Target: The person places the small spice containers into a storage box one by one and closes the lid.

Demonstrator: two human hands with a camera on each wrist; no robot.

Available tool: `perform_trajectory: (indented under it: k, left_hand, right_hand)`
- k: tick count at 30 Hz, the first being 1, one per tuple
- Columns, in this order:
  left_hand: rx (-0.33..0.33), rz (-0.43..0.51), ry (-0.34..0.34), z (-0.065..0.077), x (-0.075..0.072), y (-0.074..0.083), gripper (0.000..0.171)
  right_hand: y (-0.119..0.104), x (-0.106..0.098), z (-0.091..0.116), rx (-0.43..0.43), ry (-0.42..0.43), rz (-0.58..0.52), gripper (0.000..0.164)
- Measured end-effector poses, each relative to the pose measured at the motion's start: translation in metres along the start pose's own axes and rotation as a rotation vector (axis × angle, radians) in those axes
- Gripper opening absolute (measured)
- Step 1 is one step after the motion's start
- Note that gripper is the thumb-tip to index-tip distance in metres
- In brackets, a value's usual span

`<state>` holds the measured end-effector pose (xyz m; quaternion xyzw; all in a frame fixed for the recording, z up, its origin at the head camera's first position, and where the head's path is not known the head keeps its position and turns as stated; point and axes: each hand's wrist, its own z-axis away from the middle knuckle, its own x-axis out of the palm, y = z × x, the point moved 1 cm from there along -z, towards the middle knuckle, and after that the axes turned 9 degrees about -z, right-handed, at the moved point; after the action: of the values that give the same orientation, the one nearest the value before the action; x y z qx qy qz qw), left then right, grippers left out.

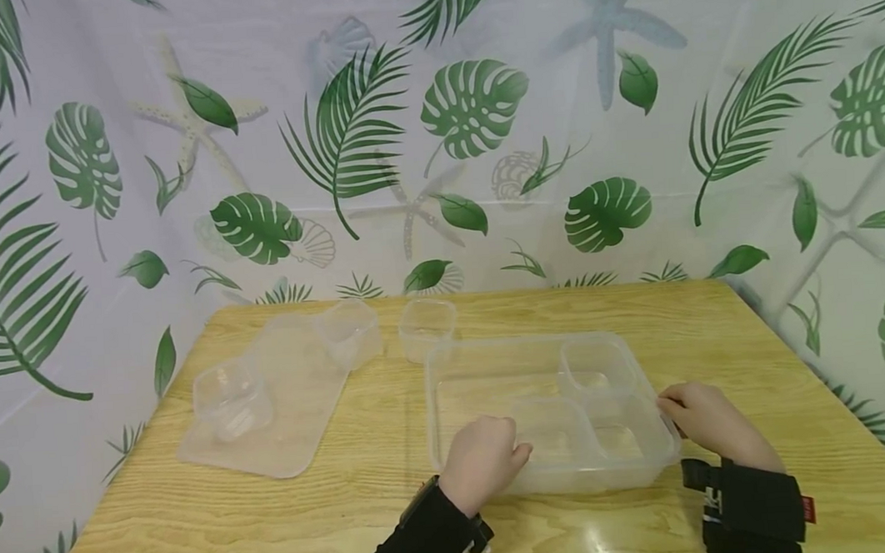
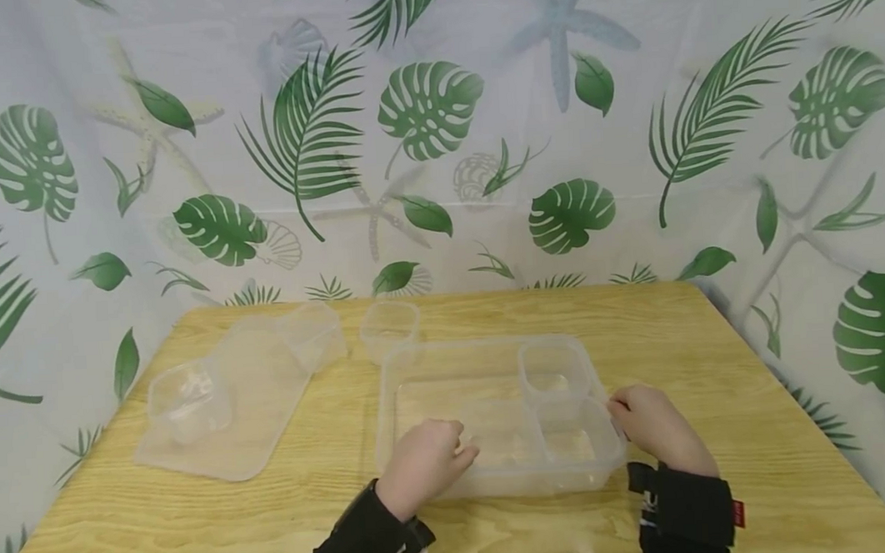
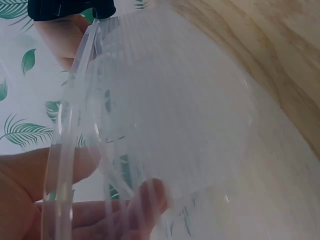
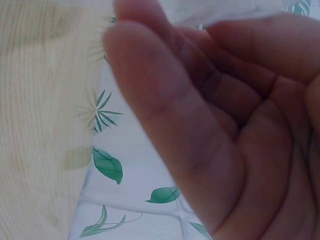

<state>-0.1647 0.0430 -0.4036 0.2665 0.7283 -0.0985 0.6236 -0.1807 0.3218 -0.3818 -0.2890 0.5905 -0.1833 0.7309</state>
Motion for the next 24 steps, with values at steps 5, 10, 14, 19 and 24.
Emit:
perform_trajectory:
  k: [5, 10, 14, 19, 24]
  left_hand:
    - [0.014, -0.013, 0.006, 0.000, -0.001, 0.003, 0.042]
    - [0.012, -0.009, 0.002, 0.001, 0.000, 0.002, 0.042]
    - [0.017, 0.014, -0.007, 0.003, -0.001, 0.001, 0.039]
    - [0.030, 0.007, 0.009, 0.005, -0.013, -0.003, 0.028]
    - [0.039, -0.025, 0.086, 0.006, -0.031, -0.014, 0.022]
  right_hand:
    - [-0.001, 0.000, 0.001, -0.012, 0.010, 0.009, 0.025]
    - [-0.002, -0.001, 0.001, -0.016, 0.007, 0.004, 0.025]
    - [-0.002, -0.001, 0.000, -0.010, -0.001, -0.002, 0.026]
    - [0.000, 0.000, 0.000, 0.000, -0.005, 0.000, 0.025]
    - [-0.001, -0.001, 0.001, -0.009, -0.006, 0.007, 0.025]
